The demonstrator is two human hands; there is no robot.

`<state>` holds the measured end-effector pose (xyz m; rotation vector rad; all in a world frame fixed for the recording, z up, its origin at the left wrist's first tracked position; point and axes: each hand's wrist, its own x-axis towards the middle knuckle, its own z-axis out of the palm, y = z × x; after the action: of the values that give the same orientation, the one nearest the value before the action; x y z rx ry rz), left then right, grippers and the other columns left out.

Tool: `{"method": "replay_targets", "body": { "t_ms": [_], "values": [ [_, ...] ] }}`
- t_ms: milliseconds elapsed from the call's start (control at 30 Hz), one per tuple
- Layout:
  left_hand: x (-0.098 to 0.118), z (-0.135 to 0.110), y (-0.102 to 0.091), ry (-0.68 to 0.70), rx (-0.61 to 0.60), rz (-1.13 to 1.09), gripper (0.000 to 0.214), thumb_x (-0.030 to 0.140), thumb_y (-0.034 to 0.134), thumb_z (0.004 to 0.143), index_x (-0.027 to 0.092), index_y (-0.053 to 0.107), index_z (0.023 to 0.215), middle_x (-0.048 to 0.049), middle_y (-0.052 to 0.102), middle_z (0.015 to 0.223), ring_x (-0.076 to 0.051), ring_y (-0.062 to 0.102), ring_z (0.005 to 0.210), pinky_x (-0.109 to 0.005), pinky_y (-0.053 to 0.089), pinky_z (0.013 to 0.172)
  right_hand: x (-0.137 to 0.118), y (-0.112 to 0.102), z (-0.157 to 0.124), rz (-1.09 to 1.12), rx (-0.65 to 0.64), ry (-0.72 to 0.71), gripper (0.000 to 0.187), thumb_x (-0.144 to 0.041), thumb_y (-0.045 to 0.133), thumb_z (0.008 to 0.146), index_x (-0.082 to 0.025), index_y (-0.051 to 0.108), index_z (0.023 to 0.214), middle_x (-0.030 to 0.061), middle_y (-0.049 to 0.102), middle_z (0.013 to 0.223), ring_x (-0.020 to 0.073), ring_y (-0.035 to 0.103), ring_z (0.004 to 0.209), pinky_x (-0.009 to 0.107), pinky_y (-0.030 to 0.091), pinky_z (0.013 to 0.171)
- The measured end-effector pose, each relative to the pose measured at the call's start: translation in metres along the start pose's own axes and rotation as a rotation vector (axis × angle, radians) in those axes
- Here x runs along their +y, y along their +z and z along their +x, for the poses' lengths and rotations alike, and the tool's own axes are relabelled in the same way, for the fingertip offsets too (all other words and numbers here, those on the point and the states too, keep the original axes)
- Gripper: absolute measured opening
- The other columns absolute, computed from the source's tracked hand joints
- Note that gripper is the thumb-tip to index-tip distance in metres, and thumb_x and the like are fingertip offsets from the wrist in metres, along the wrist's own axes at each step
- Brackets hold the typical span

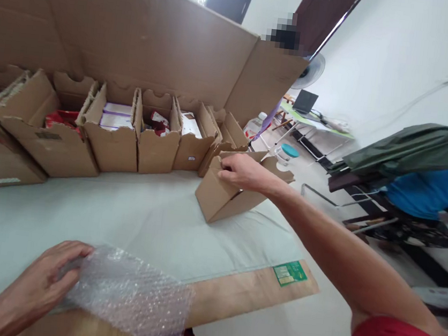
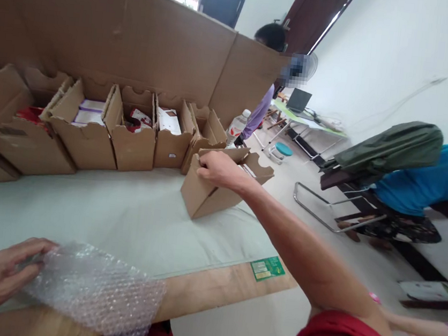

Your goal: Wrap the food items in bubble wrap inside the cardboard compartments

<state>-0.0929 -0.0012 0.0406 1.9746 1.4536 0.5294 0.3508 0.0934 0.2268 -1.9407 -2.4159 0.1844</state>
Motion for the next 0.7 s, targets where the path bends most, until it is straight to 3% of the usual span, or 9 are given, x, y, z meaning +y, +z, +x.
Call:
{"method": "replay_targets", "body": {
  "t_ms": [67, 133, 233, 300, 400, 500, 533, 600, 700],
  "values": [
    [0.001, -0.002, 0.008, 0.021, 0.086, -0.028, 0.036, 0.042, 0.051, 0.073, 0.03, 0.075, 0.096, -0.0047, 0.078, 0.106, -0.027, 0.072, 0.1, -0.034, 0.059, 0.076, -0.029, 0.002, 0.019, 0.097, 0.008, -0.04, 0.031, -0.009, 0.063, 0.075, -0.019, 0.047, 0.051, 0.0001, 0.05, 0.053, 0.0143, 0.052, 0.062, 0.029, 0.03, 0.06],
    [0.014, -0.002, 0.01, -0.01, 0.246, 0.013, 0.042, 0.044, 0.051, 0.075, 0.03, 0.072, 0.109, -0.0062, 0.076, 0.118, -0.031, 0.068, 0.113, -0.038, 0.059, 0.077, -0.062, 0.005, 0.038, 0.257, -0.016, -0.032, 0.032, -0.007, 0.062, 0.076, -0.019, 0.046, 0.051, 0.0004, 0.052, 0.053, 0.0156, 0.057, 0.064, 0.028, 0.035, 0.06],
    [0.049, 0.007, 0.008, -0.048, 0.376, 0.045, 0.046, 0.049, 0.05, 0.079, 0.027, 0.069, 0.115, -0.0104, 0.072, 0.124, -0.033, 0.063, 0.12, -0.039, 0.057, 0.069, -0.102, 0.0, 0.058, 0.671, -0.082, -0.066, 0.022, -0.012, 0.056, 0.088, -0.016, 0.058, 0.066, 0.0026, 0.065, 0.067, 0.0148, 0.064, 0.067, 0.025, 0.049, 0.06],
    [0.074, 0.017, 0.007, -0.036, 0.378, 0.031, 0.05, 0.051, 0.05, 0.081, 0.026, 0.067, 0.12, -0.0111, 0.069, 0.128, -0.033, 0.063, 0.118, -0.037, 0.055, 0.062, -0.108, -0.012, 0.062, 0.868, 0.007, -0.162, 0.016, -0.019, 0.055, 0.094, -0.013, 0.066, 0.083, 0.0034, 0.071, 0.08, 0.0128, 0.068, 0.073, 0.025, 0.056, 0.065],
    [0.1, 0.033, 0.01, -0.002, 0.339, 0.011, 0.055, 0.051, 0.05, 0.082, 0.024, 0.064, 0.128, -0.0114, 0.065, 0.135, -0.031, 0.065, 0.11, -0.036, 0.055, 0.062, -0.068, -0.032, 0.051, 0.827, 0.358, -0.217, 0.018, -0.026, 0.061, 0.092, -0.011, 0.071, 0.093, 0.0021, 0.07, 0.086, 0.011, 0.067, 0.08, 0.027, 0.057, 0.078],
    [0.108, 0.049, 0.018, 0.0, 0.278, 0.005, 0.064, 0.051, 0.051, 0.083, 0.02, 0.056, 0.139, -0.0144, 0.061, 0.14, -0.027, 0.067, 0.094, -0.043, 0.058, 0.076, 0.015, -0.027, 0.027, 0.7, 0.67, -0.001, 0.014, -0.022, 0.065, 0.084, -0.013, 0.072, 0.091, 0.002, 0.068, 0.081, 0.0125, 0.063, 0.077, 0.028, 0.054, 0.074],
    [0.109, 0.056, 0.022, -0.011, 0.262, 0.007, 0.068, 0.051, 0.05, 0.084, 0.018, 0.052, 0.143, -0.016, 0.06, 0.14, -0.026, 0.067, 0.091, -0.046, 0.057, 0.082, 0.043, -0.016, 0.019, 0.692, 0.692, 0.125, 0.012, -0.02, 0.066, 0.081, -0.013, 0.071, 0.088, 0.0022, 0.067, 0.078, 0.0129, 0.062, 0.074, 0.028, 0.053, 0.07],
    [0.109, 0.07, 0.03, -0.04, 0.233, 0.012, 0.076, 0.052, 0.05, 0.083, 0.014, 0.045, 0.149, -0.0188, 0.059, 0.14, -0.027, 0.067, 0.094, -0.049, 0.055, 0.089, 0.089, 0.014, 0.007, 0.74, 0.548, 0.373, 0.013, -0.019, 0.068, 0.077, -0.015, 0.069, 0.089, 0.0029, 0.067, 0.076, 0.0135, 0.059, 0.068, 0.026, 0.049, 0.06],
    [0.112, 0.093, 0.042, -0.057, 0.201, -0.011, 0.081, 0.048, 0.052, 0.083, 0.013, 0.036, 0.154, -0.0199, 0.058, 0.141, -0.033, 0.065, 0.113, -0.05, 0.053, 0.094, 0.121, 0.065, 0.006, 0.778, 0.437, 0.421, 0.032, -0.018, 0.075, 0.071, -0.014, 0.068, 0.102, 0.0089, 0.071, 0.088, 0.0144, 0.059, 0.066, 0.026, 0.047, 0.054]
  ]
}}
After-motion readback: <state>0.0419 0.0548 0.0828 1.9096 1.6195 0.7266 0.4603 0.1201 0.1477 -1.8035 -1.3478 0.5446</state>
